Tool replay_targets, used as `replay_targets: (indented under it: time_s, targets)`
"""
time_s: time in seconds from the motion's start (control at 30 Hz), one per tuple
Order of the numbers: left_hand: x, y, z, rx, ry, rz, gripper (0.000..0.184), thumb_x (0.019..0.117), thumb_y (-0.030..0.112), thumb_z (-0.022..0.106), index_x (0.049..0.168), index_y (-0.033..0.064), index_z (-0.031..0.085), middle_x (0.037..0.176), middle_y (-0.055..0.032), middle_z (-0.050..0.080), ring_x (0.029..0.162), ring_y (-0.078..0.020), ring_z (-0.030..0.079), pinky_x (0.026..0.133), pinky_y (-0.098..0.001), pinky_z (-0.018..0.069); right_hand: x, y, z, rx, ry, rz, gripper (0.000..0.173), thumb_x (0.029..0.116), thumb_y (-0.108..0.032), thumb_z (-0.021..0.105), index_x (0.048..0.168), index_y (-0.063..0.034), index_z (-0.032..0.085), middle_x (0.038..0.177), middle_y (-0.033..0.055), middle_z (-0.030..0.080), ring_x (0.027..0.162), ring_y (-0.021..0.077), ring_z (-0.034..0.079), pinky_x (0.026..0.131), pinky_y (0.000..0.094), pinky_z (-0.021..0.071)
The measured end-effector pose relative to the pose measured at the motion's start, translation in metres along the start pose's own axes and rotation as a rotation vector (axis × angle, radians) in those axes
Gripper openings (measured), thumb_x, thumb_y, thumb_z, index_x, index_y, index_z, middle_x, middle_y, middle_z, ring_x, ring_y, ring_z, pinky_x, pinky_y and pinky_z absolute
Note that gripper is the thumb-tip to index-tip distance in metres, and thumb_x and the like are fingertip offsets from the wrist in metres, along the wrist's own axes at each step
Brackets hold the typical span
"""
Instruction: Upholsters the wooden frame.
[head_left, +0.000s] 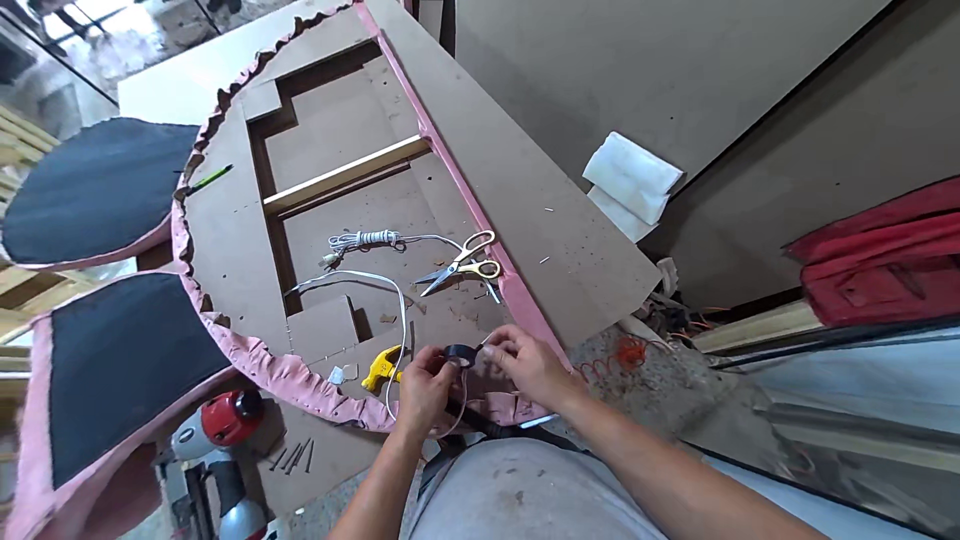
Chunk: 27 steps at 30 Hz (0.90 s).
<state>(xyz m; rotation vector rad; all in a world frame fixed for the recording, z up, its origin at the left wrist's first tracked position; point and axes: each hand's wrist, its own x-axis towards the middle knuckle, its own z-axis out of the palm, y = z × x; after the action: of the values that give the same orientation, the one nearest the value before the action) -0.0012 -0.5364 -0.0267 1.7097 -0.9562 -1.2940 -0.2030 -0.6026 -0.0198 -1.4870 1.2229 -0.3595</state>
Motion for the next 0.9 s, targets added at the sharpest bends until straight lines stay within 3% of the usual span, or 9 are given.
replay_targets:
  time_s: [0.07, 0.13, 0.23, 0.4, 0.53, 0.6, 0.67, 0.77, 0.9]
  targets:
    - [-0.001, 0.000, 0.001, -0.034, 0.010, -0.024, 0.014, 0.0996, 0.009, 0.065, 0.113, 0.0045, 0.068, 0.092, -0.0095, 0.075, 0.075, -0.0203, 0.073, 0.069, -0.0376, 0.0630, 0.004, 0.002, 0.007, 0.262, -0.052, 0.265, 0.036, 0.1092, -0.039, 0.049, 0.112, -0.0079, 0.066, 0.092, 0.0057, 0.074, 0.077, 0.0173, 0.071, 0.068, 0.0345, 0.0598]
    - [-0.004, 0.001, 0.006, -0.077, 0.015, -0.071, 0.012, 0.0988, 0.007, 0.066, 0.111, 0.0027, 0.067, 0.091, -0.0113, 0.075, 0.075, -0.0213, 0.073, 0.068, -0.0381, 0.0631, 0.006, 0.004, 0.016, 0.461, -0.131, 0.367, 0.047, 0.1081, -0.047, 0.047, 0.112, -0.0053, 0.068, 0.094, 0.0071, 0.071, 0.081, 0.0168, 0.069, 0.071, 0.0331, 0.0580]
    - [-0.010, 0.002, 0.014, -0.216, 0.025, -0.147, 0.014, 0.0992, 0.004, 0.064, 0.113, -0.0013, 0.064, 0.091, -0.0171, 0.074, 0.075, -0.0265, 0.074, 0.070, -0.0419, 0.0649, 0.014, 0.013, 0.030, 0.555, -0.094, 0.328, 0.034, 0.1056, -0.035, 0.058, 0.101, -0.0031, 0.069, 0.083, 0.0070, 0.069, 0.071, 0.0142, 0.065, 0.067, 0.0304, 0.0552]
    - [-0.016, 0.010, 0.020, -0.392, 0.063, -0.375, 0.016, 0.1026, 0.002, 0.056, 0.115, -0.0074, 0.060, 0.089, -0.0245, 0.072, 0.069, -0.0325, 0.075, 0.066, -0.0437, 0.0658, 0.009, 0.021, 0.037, 0.654, -0.045, 0.245, 0.028, 0.1043, -0.030, 0.061, 0.094, -0.0048, 0.066, 0.075, 0.0036, 0.063, 0.063, 0.0109, 0.058, 0.061, 0.0265, 0.0511]
    - [-0.007, 0.008, 0.017, -0.111, -0.070, -0.530, 0.027, 0.1043, 0.017, 0.060, 0.123, -0.0019, 0.057, 0.084, -0.0218, 0.072, 0.060, -0.0286, 0.072, 0.055, -0.0389, 0.0626, 0.006, 0.024, 0.035, 0.699, -0.032, 0.247, 0.024, 0.1035, -0.028, 0.063, 0.093, -0.0063, 0.065, 0.075, 0.0024, 0.060, 0.064, 0.0099, 0.056, 0.061, 0.0256, 0.0492]
    - [-0.009, 0.015, 0.017, 0.353, 0.032, -0.332, 0.042, 0.0968, 0.022, 0.071, 0.133, 0.0076, 0.058, 0.099, -0.0125, 0.073, 0.074, -0.0238, 0.074, 0.067, -0.0424, 0.0640, 0.010, 0.026, 0.034, 0.700, -0.032, 0.232, 0.024, 0.1029, -0.028, 0.064, 0.092, -0.0060, 0.065, 0.076, 0.0029, 0.060, 0.063, 0.0102, 0.054, 0.060, 0.0254, 0.0477]
    - [-0.018, 0.019, 0.020, 0.653, 0.171, 0.016, 0.053, 0.0921, 0.015, 0.071, 0.142, 0.0088, 0.055, 0.120, -0.0142, 0.066, 0.096, -0.0292, 0.069, 0.083, -0.0522, 0.0597, 0.011, 0.026, 0.035, 0.689, -0.021, 0.231, 0.025, 0.1026, -0.028, 0.065, 0.091, -0.0056, 0.065, 0.075, 0.0033, 0.060, 0.062, 0.0101, 0.054, 0.058, 0.0246, 0.0471]
    - [-0.023, 0.002, 0.026, 0.810, 0.298, 0.488, 0.033, 0.0914, 0.014, 0.067, 0.124, 0.0121, 0.073, 0.121, -0.0147, 0.067, 0.109, -0.0303, 0.067, 0.089, -0.0487, 0.0588, 0.010, 0.025, 0.037, 0.674, 0.012, 0.218, 0.026, 0.1029, -0.026, 0.064, 0.089, -0.0041, 0.066, 0.074, 0.0039, 0.061, 0.062, 0.0103, 0.055, 0.060, 0.0247, 0.0481]
    - [-0.023, -0.010, 0.031, 0.998, 0.256, 0.599, 0.045, 0.0925, 0.049, 0.069, 0.121, 0.0146, 0.076, 0.130, -0.0116, 0.067, 0.124, -0.0317, 0.061, 0.100, -0.0502, 0.0536, 0.009, 0.025, 0.038, 0.632, 0.030, 0.216, 0.030, 0.1020, -0.030, 0.065, 0.086, -0.0043, 0.067, 0.075, 0.0050, 0.063, 0.066, 0.0131, 0.059, 0.065, 0.0301, 0.0512]
